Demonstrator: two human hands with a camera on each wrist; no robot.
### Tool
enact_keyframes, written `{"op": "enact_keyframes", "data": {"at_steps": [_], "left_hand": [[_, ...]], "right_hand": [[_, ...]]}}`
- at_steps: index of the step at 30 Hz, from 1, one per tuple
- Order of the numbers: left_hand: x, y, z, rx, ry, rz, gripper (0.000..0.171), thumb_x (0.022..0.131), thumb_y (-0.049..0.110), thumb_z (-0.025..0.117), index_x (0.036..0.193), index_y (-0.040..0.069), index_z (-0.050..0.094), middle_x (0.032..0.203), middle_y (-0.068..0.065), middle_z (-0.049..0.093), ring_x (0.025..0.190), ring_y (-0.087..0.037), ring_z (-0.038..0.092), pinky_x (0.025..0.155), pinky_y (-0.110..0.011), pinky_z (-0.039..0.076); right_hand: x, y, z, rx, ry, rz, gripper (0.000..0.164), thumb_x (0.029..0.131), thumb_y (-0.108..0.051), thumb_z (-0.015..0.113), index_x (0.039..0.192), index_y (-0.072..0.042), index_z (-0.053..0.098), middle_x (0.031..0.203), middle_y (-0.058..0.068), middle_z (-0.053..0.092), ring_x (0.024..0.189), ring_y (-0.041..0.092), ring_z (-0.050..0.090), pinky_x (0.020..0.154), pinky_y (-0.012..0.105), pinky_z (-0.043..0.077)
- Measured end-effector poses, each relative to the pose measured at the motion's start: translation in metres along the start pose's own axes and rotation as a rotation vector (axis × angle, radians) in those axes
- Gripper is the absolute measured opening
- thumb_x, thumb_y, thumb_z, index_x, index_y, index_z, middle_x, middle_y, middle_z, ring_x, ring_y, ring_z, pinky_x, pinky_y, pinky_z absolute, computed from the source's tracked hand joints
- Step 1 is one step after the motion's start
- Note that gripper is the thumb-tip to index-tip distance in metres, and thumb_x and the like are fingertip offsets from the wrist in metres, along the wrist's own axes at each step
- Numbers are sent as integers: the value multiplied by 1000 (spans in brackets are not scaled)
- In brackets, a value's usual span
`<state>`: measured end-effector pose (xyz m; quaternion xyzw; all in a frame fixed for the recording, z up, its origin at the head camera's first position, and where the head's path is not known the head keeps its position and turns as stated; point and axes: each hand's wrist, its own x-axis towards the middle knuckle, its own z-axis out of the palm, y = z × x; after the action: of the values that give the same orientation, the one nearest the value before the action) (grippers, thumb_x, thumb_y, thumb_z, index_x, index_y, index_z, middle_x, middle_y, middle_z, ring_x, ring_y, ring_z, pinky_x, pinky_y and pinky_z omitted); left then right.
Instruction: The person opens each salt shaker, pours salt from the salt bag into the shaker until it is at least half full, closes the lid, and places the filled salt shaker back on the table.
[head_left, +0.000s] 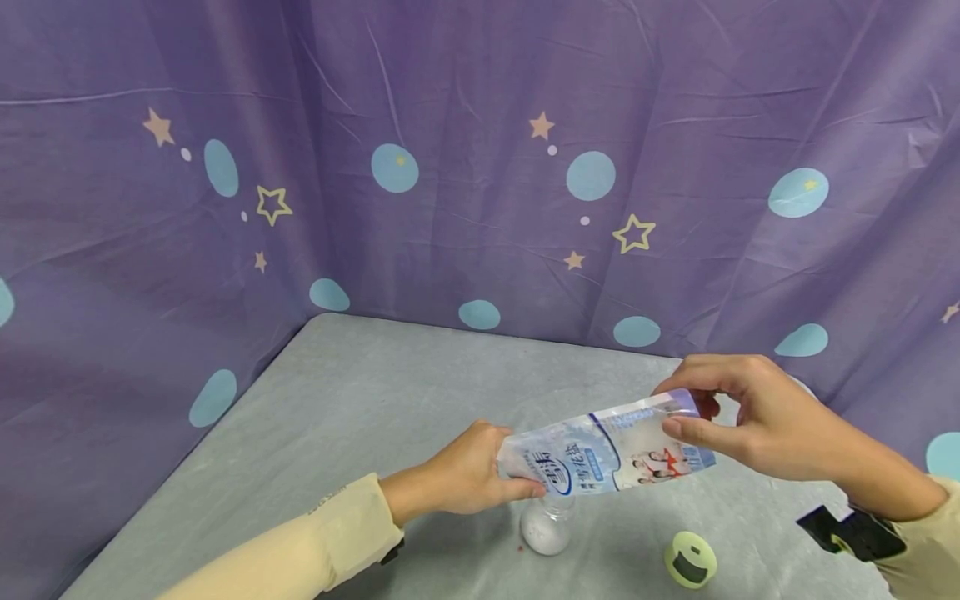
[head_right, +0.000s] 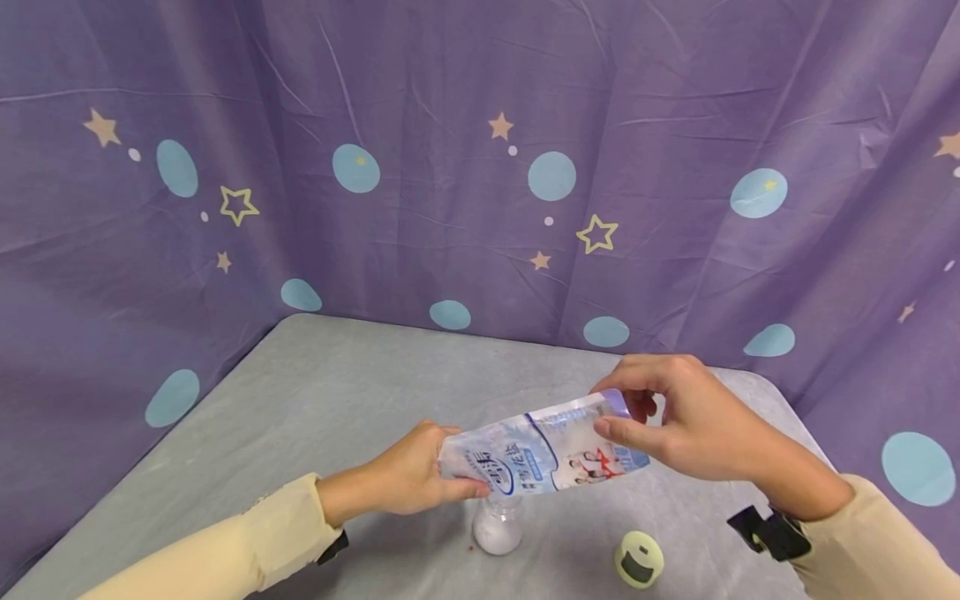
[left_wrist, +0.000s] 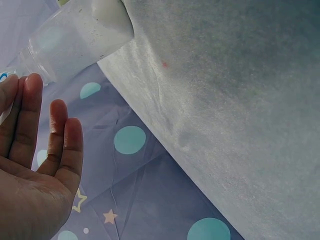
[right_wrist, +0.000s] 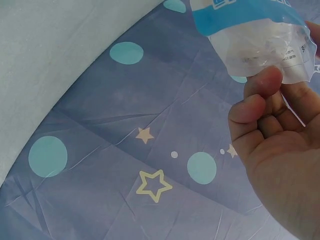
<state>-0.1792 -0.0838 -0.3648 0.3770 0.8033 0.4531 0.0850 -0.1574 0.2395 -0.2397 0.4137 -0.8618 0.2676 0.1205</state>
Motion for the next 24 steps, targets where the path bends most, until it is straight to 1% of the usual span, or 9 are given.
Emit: {"op": "enact_keyframes", "data": {"at_steps": [7, 11, 16, 18, 24], "left_hand": [[1, 0, 1, -7, 0, 3, 27, 87, 13, 84, 113, 10, 77, 102, 7, 78, 92, 1, 70, 77, -20, 56], [1, -1, 1, -3, 2, 15, 27, 87, 12, 83, 114, 10, 77, 102, 6, 78, 92, 1, 70, 76, -20, 56], [2, -2, 1, 12, 2, 30, 28, 87, 13, 83, 114, 10, 77, 103, 6, 78, 92, 2, 69, 76, -20, 56], [2, -3, 1, 18, 2, 28, 29, 87, 13, 83, 115, 10, 76, 104, 6, 78, 92, 2, 69, 77, -20, 56], [1, -2, 1, 20, -1, 12, 29, 87, 15, 84, 115, 10, 76, 103, 6, 78, 92, 2, 69, 77, -20, 56]], "right_hand": [[1, -1, -1, -4, 4, -4, 38, 83, -7, 85, 105, -36, 72, 84, -21, 59, 73, 2, 51, 43, 16, 36], [1, -1, -1, -4, 0, -3, 35, 83, -8, 85, 105, -33, 73, 83, -18, 58, 74, 4, 51, 42, 16, 36], [2, -1, -1, -6, -4, -6, 35, 83, -9, 85, 106, -32, 73, 84, -17, 59, 75, 4, 51, 45, 16, 38], [2, -1, -1, -11, -4, -8, 35, 83, -9, 85, 106, -33, 73, 84, -18, 59, 75, 4, 51, 46, 16, 38], [3, -3, -3, -13, -1, -13, 36, 84, -9, 85, 106, -35, 72, 83, -20, 57, 73, 3, 51, 43, 15, 36]]}}
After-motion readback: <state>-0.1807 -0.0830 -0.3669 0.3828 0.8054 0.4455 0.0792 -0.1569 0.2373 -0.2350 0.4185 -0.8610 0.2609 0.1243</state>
